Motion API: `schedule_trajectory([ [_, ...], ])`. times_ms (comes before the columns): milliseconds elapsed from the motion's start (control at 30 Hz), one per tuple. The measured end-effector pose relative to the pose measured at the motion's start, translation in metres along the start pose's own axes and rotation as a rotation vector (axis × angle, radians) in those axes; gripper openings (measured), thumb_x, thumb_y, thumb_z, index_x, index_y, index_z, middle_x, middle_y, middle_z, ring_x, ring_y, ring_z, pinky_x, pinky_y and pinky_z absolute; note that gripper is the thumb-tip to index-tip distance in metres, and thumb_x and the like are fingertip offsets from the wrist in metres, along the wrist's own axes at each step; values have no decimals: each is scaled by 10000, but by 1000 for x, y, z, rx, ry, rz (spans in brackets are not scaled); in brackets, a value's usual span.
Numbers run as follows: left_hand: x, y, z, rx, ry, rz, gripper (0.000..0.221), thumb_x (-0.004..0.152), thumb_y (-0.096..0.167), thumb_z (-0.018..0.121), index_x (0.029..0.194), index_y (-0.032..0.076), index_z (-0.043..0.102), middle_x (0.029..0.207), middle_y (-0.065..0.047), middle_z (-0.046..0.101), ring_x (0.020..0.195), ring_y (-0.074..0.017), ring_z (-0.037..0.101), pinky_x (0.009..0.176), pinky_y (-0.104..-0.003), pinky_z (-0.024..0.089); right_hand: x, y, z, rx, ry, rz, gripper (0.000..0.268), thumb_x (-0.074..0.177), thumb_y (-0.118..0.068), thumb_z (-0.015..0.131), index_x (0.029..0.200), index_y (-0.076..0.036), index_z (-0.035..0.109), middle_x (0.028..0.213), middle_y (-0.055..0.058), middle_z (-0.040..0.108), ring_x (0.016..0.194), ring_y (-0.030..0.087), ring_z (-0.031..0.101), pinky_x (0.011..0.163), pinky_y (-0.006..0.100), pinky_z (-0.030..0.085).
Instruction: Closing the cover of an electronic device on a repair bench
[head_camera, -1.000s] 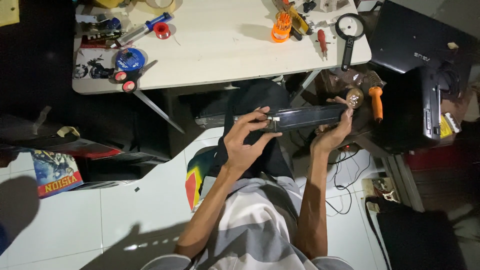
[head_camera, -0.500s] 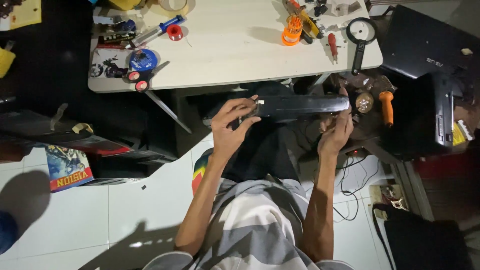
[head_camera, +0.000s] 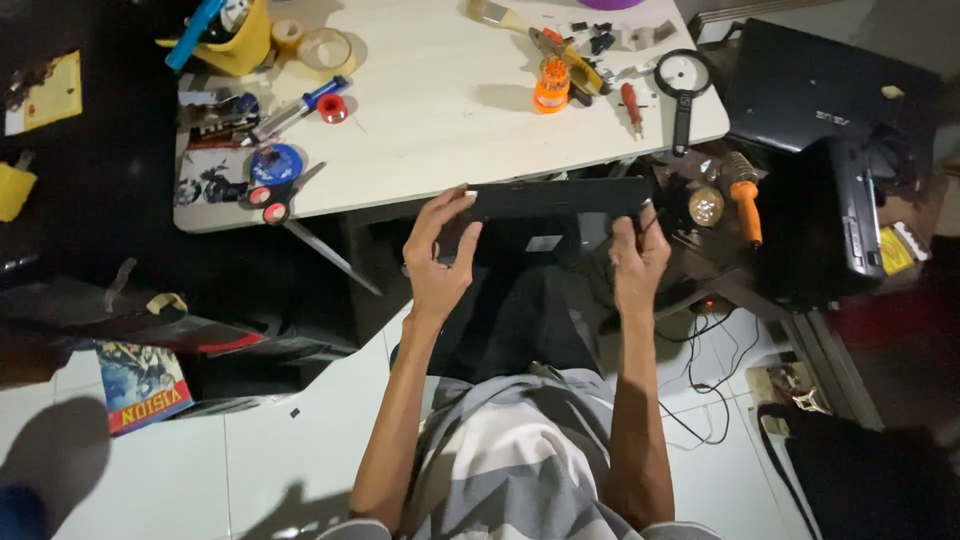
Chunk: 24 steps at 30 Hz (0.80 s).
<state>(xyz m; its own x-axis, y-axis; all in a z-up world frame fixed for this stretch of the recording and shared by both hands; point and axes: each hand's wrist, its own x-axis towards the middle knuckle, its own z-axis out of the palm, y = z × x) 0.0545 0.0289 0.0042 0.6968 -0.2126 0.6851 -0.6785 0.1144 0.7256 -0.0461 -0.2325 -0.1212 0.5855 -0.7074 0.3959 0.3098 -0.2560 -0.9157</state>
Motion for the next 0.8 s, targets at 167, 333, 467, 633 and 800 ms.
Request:
schedule_trajectory([
  [167, 7, -3, 5, 113, -58, 133, 281, 987, -65, 672, 1228, 67, 728, 1424, -150, 571, 1342, -353, 566, 1133, -514, 468, -2, -34, 19, -60, 31, -20, 455, 1061, -175, 652, 1490, -55, 556, 629, 1, 520, 547, 58, 457, 497, 215, 402],
  [333, 24, 1, 3, 216, -185, 214, 265, 943, -53, 727, 1170, 81, 759, 1351, -147, 603, 1334, -375, 570, 1187, -565, 364, -3, -21, 14, -83, 63, 45, 469, 1059, -177, 650, 1511, -107, 547, 732, -28, 573, 607, 32, 468, 538, 183, 434],
  [467, 31, 5, 17, 424, -313, 344, 172, 890, 56, 816, 1026, 146, 762, 1218, -70, 654, 1278, -298, 609, 1226, -619, 218, -5, -14, 14, -211, 17, -59, 500, 1068, -210, 660, 1532, -77, 530, 1187, 113, 718, 939, 118, 601, 726, 293, 534],
  [633, 26, -2, 30, 555, -343, 421, 137, 885, 118, 822, 936, 210, 734, 1137, -17, 651, 1232, -232, 616, 1229, -609, 216, -6, -5, 14, -259, 9, -175, 537, 1062, -277, 684, 1528, -54, 537, 1293, 169, 699, 991, 131, 627, 766, 337, 527],
  [800, 20, -5, 52, 546, -349, 430, 159, 990, 256, 721, 1133, 185, 714, 1074, -36, 651, 1167, -259, 640, 1165, -505, 408, -10, -21, 19, -152, -21, -139, 513, 1040, -185, 708, 1504, -44, 541, 1286, 157, 692, 1025, 175, 651, 815, 353, 526],
])
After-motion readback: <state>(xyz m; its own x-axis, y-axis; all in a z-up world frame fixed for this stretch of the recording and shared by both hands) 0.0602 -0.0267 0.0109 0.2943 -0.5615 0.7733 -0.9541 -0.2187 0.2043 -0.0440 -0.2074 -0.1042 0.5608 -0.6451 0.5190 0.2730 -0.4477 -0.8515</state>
